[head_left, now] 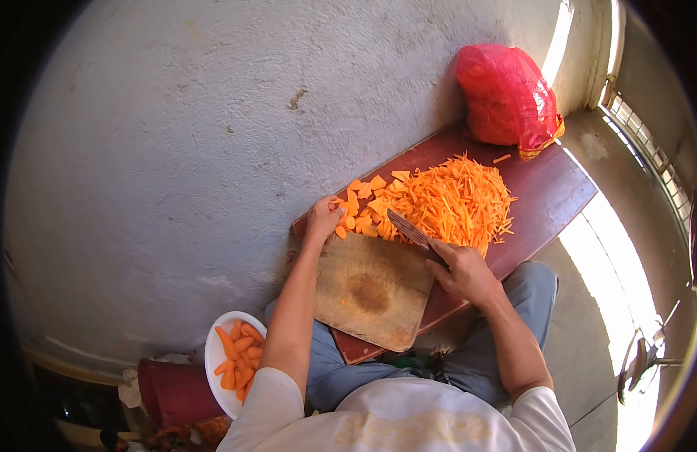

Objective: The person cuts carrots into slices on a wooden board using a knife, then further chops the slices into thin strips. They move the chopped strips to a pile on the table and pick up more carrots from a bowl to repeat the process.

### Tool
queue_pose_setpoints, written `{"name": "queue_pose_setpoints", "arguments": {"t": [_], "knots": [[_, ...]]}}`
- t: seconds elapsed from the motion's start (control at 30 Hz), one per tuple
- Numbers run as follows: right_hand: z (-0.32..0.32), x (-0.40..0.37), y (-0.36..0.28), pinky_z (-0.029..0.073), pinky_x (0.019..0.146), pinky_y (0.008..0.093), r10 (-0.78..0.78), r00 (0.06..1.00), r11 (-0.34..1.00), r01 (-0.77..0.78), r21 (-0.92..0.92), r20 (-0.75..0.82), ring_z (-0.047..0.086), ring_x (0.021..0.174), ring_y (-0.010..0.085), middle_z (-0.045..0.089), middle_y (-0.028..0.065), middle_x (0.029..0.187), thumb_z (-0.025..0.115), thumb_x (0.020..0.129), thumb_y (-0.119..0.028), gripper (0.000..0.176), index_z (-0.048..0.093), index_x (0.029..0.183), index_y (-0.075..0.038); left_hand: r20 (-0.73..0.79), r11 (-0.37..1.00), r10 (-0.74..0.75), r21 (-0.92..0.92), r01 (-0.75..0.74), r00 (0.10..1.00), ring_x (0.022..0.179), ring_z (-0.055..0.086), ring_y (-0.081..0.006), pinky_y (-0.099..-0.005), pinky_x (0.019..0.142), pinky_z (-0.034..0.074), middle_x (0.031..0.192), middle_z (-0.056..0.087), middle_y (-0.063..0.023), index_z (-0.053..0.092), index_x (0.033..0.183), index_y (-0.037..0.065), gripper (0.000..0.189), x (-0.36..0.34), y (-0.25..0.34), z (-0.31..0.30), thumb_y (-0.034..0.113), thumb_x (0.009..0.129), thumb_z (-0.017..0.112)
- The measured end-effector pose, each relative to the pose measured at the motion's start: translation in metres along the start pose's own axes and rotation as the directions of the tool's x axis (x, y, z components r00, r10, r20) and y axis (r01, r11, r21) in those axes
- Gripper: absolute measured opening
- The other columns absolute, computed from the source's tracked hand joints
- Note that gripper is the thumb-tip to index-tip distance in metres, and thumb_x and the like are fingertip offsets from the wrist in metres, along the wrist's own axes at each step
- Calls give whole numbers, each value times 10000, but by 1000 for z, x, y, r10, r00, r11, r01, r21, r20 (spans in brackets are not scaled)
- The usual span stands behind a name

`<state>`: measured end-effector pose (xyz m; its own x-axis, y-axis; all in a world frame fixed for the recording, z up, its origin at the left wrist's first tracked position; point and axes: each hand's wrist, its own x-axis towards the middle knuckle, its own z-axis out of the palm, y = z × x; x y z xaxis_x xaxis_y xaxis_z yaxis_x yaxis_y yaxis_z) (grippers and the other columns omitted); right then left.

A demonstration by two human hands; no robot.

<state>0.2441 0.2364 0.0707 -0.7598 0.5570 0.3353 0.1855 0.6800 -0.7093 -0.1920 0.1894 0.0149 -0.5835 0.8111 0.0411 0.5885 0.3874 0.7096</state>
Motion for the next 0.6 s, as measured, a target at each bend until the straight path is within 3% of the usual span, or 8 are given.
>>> {"name": "queue_pose_setpoints", "arguments": {"t": [0.03, 0.13, 0.23, 0.47, 0.57, 0.6], "knots": [[1, 0, 0, 588, 735, 535, -10, 1000, 1000, 10, 3, -8, 732, 832, 484, 737, 283, 933, 778, 1002, -158, 435, 692, 1393, 13, -4, 1000, -9, 13, 9, 1000, 834, 722, -135, -316, 748, 600, 962, 755, -39, 747, 1391, -40, 470, 1, 6, 2, 42, 939, 843], [-1, 1, 0, 586, 749, 568, 13, 999, 1000, -13, 7, 29, 728, 877, 497, 736, 258, 963, 760, 992, -163, 278, 630, 1188, -16, 28, 999, -5, 51, 3, 1000, 798, 712, -129, -310, 725, 592, 946, 752, -34, 756, 1372, -45, 447, 6, 14, 5, 12, 935, 834], [0, 2, 1, 584, 751, 572, 26, 999, 1000, -26, -7, 41, 726, 876, 501, 733, 258, 960, 761, 991, -165, 270, 624, 1168, -14, 48, 999, -11, -32, 13, 999, 770, 702, -124, -303, 720, 587, 940, 748, -30, 770, 1347, -47, 412, 15, 6, 12, -8, 940, 823], [2, 2, 4, 592, 732, 542, -3, 1000, 1000, 3, -19, -9, 737, 838, 490, 739, 285, 929, 798, 989, -154, 397, 712, 1334, 22, -56, 958, -108, -273, 89, 993, 763, 669, -101, -292, 747, 564, 860, 742, -1, 804, 1225, -80, 315, 0, 25, 10, -14, 919, 844], [4, 1, 3, 593, 744, 551, 1, 1000, 1000, -1, -9, -2, 741, 859, 495, 747, 278, 963, 796, 984, -160, 414, 696, 1345, 16, -47, 875, -25, -485, -1, 999, 751, 639, -84, -284, 721, 536, 863, 731, 12, 814, 1201, -61, 260, -38, 44, 5, -11, 946, 819], [4, 1, 5, 592, 751, 562, -1, 1000, 1000, 1, -13, 17, 740, 872, 500, 752, 271, 993, 785, 988, -172, 420, 678, 1352, 7, -37, 880, -4, -476, -14, 999, 769, 659, -83, -273, 719, 541, 887, 742, 5, 819, 1197, -49, 234, -54, 42, 8, -5, 967, 806]]}}
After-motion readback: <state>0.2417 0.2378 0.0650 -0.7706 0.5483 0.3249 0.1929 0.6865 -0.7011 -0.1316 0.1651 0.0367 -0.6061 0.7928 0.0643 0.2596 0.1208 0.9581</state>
